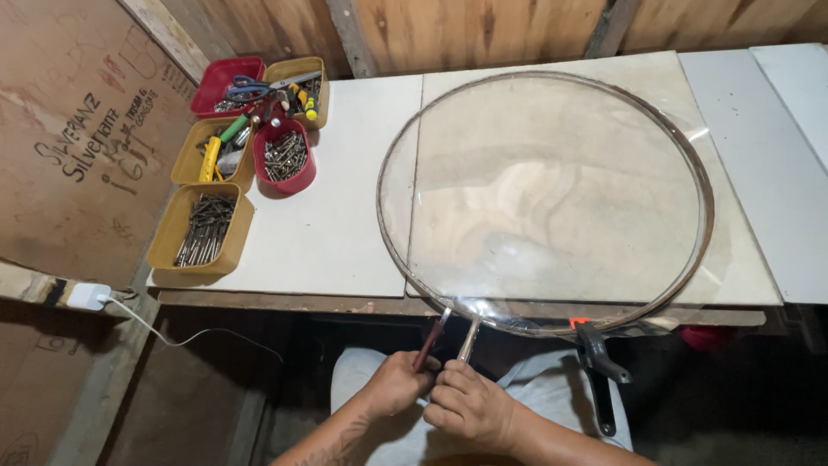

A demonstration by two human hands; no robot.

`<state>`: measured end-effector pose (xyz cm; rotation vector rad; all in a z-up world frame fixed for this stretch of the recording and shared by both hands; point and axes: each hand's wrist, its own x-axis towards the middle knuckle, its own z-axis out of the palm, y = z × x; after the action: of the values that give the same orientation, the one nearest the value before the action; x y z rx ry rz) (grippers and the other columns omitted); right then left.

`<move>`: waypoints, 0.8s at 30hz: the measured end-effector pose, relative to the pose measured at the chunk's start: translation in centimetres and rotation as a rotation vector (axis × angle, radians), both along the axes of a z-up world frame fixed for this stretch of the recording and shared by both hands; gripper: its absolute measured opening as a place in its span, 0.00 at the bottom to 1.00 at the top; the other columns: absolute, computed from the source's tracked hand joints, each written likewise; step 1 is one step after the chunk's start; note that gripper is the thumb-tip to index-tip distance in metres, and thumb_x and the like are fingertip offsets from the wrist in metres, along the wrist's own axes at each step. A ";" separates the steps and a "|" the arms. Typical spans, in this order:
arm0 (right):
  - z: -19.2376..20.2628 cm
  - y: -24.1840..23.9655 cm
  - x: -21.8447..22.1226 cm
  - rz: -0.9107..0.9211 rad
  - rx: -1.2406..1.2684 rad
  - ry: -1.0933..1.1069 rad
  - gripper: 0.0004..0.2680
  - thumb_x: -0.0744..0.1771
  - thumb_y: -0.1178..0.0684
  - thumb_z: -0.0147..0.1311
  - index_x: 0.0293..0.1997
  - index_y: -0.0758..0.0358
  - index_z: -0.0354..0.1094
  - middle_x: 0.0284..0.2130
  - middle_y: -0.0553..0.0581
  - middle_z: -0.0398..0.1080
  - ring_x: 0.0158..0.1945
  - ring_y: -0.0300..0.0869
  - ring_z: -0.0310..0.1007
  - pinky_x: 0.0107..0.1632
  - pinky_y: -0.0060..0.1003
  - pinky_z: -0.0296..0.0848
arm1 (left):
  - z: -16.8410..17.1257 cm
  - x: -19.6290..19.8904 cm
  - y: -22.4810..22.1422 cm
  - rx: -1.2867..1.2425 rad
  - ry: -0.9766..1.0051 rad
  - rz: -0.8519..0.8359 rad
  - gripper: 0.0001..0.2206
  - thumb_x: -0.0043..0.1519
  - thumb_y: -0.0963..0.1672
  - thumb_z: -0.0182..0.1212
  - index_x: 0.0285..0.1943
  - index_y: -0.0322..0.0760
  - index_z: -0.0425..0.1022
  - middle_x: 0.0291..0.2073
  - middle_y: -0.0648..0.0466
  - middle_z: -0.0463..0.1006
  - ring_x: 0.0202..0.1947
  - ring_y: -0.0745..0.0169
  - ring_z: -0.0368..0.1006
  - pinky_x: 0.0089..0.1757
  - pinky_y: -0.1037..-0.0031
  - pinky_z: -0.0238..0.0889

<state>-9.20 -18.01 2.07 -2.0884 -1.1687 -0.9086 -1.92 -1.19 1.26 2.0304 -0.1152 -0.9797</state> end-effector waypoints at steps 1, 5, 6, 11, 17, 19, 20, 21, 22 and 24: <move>0.0 0.0 -0.1 0.003 -0.001 0.002 0.08 0.71 0.64 0.39 0.34 0.64 0.61 0.27 0.57 0.58 0.32 0.49 0.60 0.43 0.45 0.68 | -0.4 0.1 0.1 -0.001 0.002 0.003 0.08 0.49 0.41 0.58 0.31 0.45 0.82 0.25 0.64 0.80 0.30 0.75 0.71 0.35 0.78 0.63; 0.4 0.1 -0.3 0.010 0.009 0.028 0.08 0.71 0.64 0.38 0.35 0.65 0.62 0.27 0.58 0.59 0.32 0.49 0.60 0.44 0.46 0.68 | -0.1 0.3 -0.1 -0.001 -0.047 -0.093 0.10 0.47 0.42 0.55 0.32 0.45 0.82 0.25 0.62 0.81 0.29 0.73 0.72 0.34 0.76 0.64; 0.6 0.1 -0.3 -0.006 0.009 0.016 0.07 0.71 0.65 0.38 0.36 0.65 0.62 0.27 0.58 0.59 0.32 0.49 0.61 0.44 0.46 0.69 | 0.5 0.2 -0.4 -0.044 0.032 -0.006 0.14 0.46 0.39 0.55 0.35 0.42 0.85 0.27 0.60 0.83 0.29 0.72 0.74 0.33 0.78 0.65; -0.5 0.1 -0.1 -0.026 0.001 -0.019 0.07 0.71 0.64 0.39 0.36 0.64 0.62 0.27 0.58 0.59 0.32 0.49 0.60 0.44 0.47 0.69 | -2.6 1.0 0.6 -0.024 -0.061 -0.059 0.04 0.47 0.40 0.54 0.22 0.44 0.70 0.19 0.62 0.71 0.23 0.70 0.64 0.28 0.72 0.58; -0.6 0.1 -0.3 -0.029 0.003 0.016 0.08 0.71 0.63 0.37 0.35 0.63 0.61 0.27 0.57 0.59 0.32 0.49 0.61 0.44 0.47 0.69 | -2.2 1.2 0.6 0.126 -0.129 -0.123 0.08 0.51 0.44 0.52 0.19 0.48 0.61 0.18 0.63 0.63 0.25 0.70 0.57 0.29 0.68 0.52; -0.6 0.1 -0.2 -0.032 0.005 0.008 0.08 0.71 0.62 0.37 0.35 0.64 0.62 0.27 0.58 0.60 0.32 0.49 0.62 0.45 0.47 0.69 | -1.5 1.4 0.4 0.133 -0.108 -0.112 0.07 0.50 0.44 0.51 0.19 0.48 0.61 0.19 0.64 0.64 0.25 0.71 0.57 0.29 0.69 0.52; -0.4 0.1 -0.1 -0.026 -0.002 0.007 0.08 0.71 0.63 0.38 0.36 0.64 0.62 0.27 0.58 0.59 0.32 0.49 0.60 0.45 0.47 0.69 | -1.0 1.3 0.4 0.080 -0.056 -0.085 0.05 0.48 0.42 0.55 0.20 0.48 0.66 0.19 0.63 0.69 0.25 0.71 0.62 0.30 0.72 0.55; -0.2 0.1 -0.1 -0.020 -0.009 0.006 0.08 0.71 0.63 0.38 0.36 0.65 0.62 0.27 0.58 0.58 0.31 0.49 0.59 0.44 0.47 0.68 | -0.6 1.3 0.4 0.026 -0.005 -0.058 0.04 0.45 0.40 0.59 0.21 0.47 0.72 0.18 0.63 0.74 0.24 0.71 0.67 0.31 0.75 0.59; -0.3 0.1 0.0 -0.023 -0.009 0.004 0.08 0.71 0.63 0.38 0.36 0.65 0.62 0.27 0.58 0.58 0.31 0.49 0.59 0.44 0.47 0.68 | 0.1 1.1 0.1 0.027 -0.007 -0.060 0.04 0.45 0.40 0.59 0.21 0.47 0.72 0.18 0.63 0.74 0.24 0.71 0.67 0.31 0.75 0.59; -0.5 0.1 -0.2 -0.007 -0.018 0.009 0.08 0.71 0.64 0.37 0.37 0.65 0.62 0.27 0.58 0.59 0.32 0.49 0.60 0.47 0.46 0.69 | 1.3 0.5 -0.4 0.058 0.005 -0.090 0.11 0.46 0.41 0.54 0.33 0.45 0.82 0.28 0.61 0.82 0.32 0.69 0.75 0.37 0.76 0.66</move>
<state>-9.35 -17.92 1.60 -2.1100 -1.1695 -0.8936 -1.40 -1.56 2.56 2.0909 -0.1793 -1.0552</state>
